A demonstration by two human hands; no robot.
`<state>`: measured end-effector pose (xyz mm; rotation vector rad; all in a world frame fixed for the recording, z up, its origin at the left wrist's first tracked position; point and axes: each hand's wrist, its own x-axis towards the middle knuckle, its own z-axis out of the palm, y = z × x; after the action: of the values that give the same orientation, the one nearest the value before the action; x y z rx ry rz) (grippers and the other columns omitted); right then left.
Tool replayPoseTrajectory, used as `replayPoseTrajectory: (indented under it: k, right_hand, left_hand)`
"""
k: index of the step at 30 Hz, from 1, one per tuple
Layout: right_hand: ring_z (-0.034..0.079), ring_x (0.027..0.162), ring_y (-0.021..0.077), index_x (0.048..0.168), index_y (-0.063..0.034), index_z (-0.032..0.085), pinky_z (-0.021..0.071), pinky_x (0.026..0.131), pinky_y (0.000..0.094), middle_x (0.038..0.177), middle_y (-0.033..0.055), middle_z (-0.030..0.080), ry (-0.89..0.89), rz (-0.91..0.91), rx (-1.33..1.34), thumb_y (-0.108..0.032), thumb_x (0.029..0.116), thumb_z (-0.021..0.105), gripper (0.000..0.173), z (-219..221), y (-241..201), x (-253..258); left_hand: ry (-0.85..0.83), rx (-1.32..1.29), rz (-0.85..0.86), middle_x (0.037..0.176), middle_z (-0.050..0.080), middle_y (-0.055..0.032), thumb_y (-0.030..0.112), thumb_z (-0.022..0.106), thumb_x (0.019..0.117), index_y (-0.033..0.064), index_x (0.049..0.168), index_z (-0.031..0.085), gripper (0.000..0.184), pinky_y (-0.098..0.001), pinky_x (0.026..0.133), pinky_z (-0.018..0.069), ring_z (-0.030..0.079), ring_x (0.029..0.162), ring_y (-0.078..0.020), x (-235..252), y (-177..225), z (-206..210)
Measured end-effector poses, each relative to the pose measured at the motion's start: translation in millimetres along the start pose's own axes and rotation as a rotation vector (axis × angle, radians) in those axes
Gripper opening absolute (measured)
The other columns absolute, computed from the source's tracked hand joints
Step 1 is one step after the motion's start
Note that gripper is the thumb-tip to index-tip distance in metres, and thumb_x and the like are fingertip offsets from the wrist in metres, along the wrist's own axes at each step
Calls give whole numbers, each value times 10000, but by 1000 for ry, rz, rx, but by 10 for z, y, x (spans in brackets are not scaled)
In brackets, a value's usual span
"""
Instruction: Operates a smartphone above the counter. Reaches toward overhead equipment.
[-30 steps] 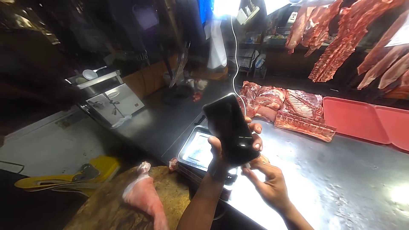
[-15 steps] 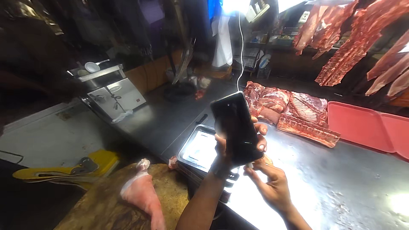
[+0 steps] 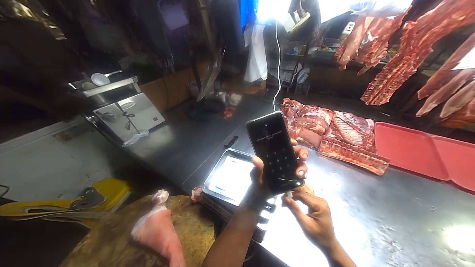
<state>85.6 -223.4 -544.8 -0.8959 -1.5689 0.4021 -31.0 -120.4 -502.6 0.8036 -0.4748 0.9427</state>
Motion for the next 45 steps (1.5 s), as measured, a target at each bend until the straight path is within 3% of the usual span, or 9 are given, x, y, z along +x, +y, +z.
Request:
replayPoseTrajectory:
  k: [4,8,10,12,15,32,39,42,45]
  right_hand:
    - [700,1039,116,833,-110,757,465,1102,391,944,-5,772,2,19,-5,-276,978,651,245,8,-2,5]
    - [651,1054,89,994,-178,689,499,1008,356,1000,-56,712,148,-48,-194,-369,906,723,213,-63,0,6]
    - [547,1245,117,1119,-224,671,444,1083,333,1189,-47,623,208,-135,-259,-438,897,728,313,-104,-20,42]
    - [361,1474,216,1237,-269,677,321,1221,424,1486,10,485,187,-204,-296,-499,897,722,413,-102,-42,80]
    - [176,1576,291,1318,-317,671,193,1287,513,1659,60,313,141,-242,-336,-559,878,736,507,-44,-74,124]
    - [230,1557,293,1304,-257,679,246,1275,486,1654,93,310,159,-203,-241,-532,893,729,497,-65,-117,37]
    - [179,1575,315,1219,-302,725,199,1281,517,1659,115,310,131,-165,-333,-586,897,698,430,-64,-105,62]
    - [153,1578,366,1345,-321,678,205,1264,593,1692,144,236,116,-155,-405,-675,913,624,561,-68,-148,261]
    - [176,1571,380,1476,-316,574,263,1238,622,1724,134,131,96,-149,-375,-693,921,585,672,-124,-223,393]
  left_hand:
    - [2,-9,-8,1119,682,-122,742,762,694,144,1315,617,874,-377,776,557,672,873,-230,2,4,-33]
    - [51,8,-19,1085,673,-109,767,744,692,122,1318,612,908,-389,783,561,666,868,-230,-18,20,-39]
    - [70,12,-29,1104,667,-111,780,737,692,117,1321,602,924,-389,798,566,669,889,-236,-43,29,-47]
    - [72,25,-36,1129,663,-106,783,721,709,122,1334,597,918,-381,815,560,665,915,-229,-62,30,-46]
    - [57,48,-25,1161,651,-114,788,688,746,113,1361,573,920,-374,836,555,661,951,-228,-72,11,-42]
    - [93,-45,-46,1216,631,-109,622,794,762,121,1337,579,792,-360,856,550,652,991,-228,-149,-75,-23]
    - [114,-28,-36,1272,650,-169,680,710,816,100,1348,604,795,-442,931,570,670,1119,-308,-209,-107,-41]
    - [213,73,21,1209,710,-87,666,687,856,128,1296,661,696,-387,980,558,685,1129,-196,-301,-155,-54]
    - [178,73,2,1223,694,-95,681,673,857,109,1302,647,726,-401,1010,536,663,1157,-205,-267,-186,-36]
